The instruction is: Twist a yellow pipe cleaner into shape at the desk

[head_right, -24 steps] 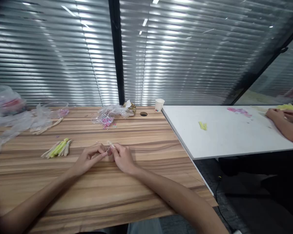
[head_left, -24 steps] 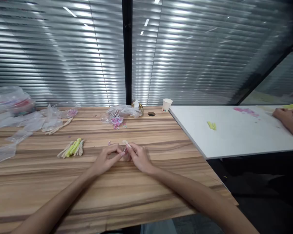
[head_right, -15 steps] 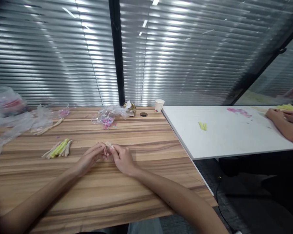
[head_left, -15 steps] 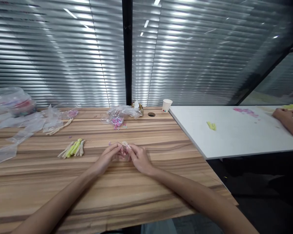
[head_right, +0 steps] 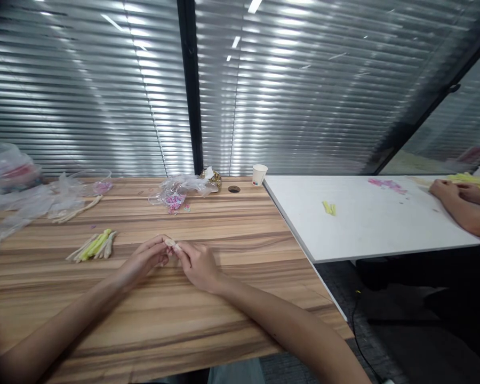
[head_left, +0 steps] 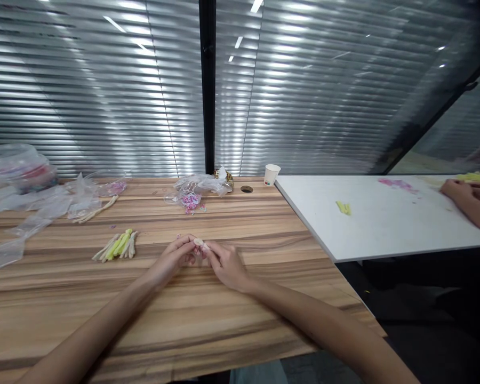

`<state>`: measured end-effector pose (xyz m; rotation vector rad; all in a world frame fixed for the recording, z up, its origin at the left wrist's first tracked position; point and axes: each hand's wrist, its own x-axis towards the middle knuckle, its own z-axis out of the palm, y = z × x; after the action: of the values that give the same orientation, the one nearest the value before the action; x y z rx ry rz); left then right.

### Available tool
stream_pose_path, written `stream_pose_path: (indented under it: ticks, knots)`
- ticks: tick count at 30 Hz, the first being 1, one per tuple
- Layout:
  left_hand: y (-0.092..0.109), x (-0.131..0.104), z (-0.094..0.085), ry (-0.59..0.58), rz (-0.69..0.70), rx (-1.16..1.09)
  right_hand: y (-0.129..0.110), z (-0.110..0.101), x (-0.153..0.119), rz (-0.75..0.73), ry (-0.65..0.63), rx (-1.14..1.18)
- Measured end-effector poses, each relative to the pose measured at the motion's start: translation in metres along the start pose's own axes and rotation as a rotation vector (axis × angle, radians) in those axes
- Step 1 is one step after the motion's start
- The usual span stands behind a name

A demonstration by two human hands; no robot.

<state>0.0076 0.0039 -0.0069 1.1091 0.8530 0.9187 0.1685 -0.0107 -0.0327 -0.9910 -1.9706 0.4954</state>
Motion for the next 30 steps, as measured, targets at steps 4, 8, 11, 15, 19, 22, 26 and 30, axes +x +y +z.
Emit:
stream_pose_path:
  ticks: [4, 8, 11, 15, 19, 22, 26, 30]
  knots:
    - [0.003, -0.001, -0.003, -0.046, -0.05, -0.005, 0.003, 0.0, -0.001, -0.112, -0.03, -0.093]
    - [0.006, -0.002, -0.009, -0.013, -0.102, 0.066, 0.006, -0.001, 0.001, -0.206, -0.052, -0.215]
    - [0.01, -0.003, -0.011, 0.0, -0.138, 0.177, 0.009, 0.0, 0.003, -0.263, -0.069, -0.337]
    - [0.013, -0.002, -0.013, -0.009, -0.084, 0.4, 0.013, 0.0, 0.002, -0.29, -0.131, -0.499]
    - [0.009, -0.002, -0.013, 0.014, 0.135, 0.778, 0.011, 0.0, 0.0, -0.283, -0.213, -0.622]
    - [0.003, -0.004, -0.007, 0.159, 0.298, 1.089, 0.007, 0.001, -0.001, -0.256, -0.241, -0.706]
    - [-0.004, -0.008, 0.006, 0.273, 0.4, 1.195, 0.004, 0.003, -0.002, -0.235, -0.26, -0.74]
    - [-0.009, -0.009, 0.013, 0.261, 0.489, 1.04, 0.005, 0.003, -0.001, -0.168, -0.25, -0.715]
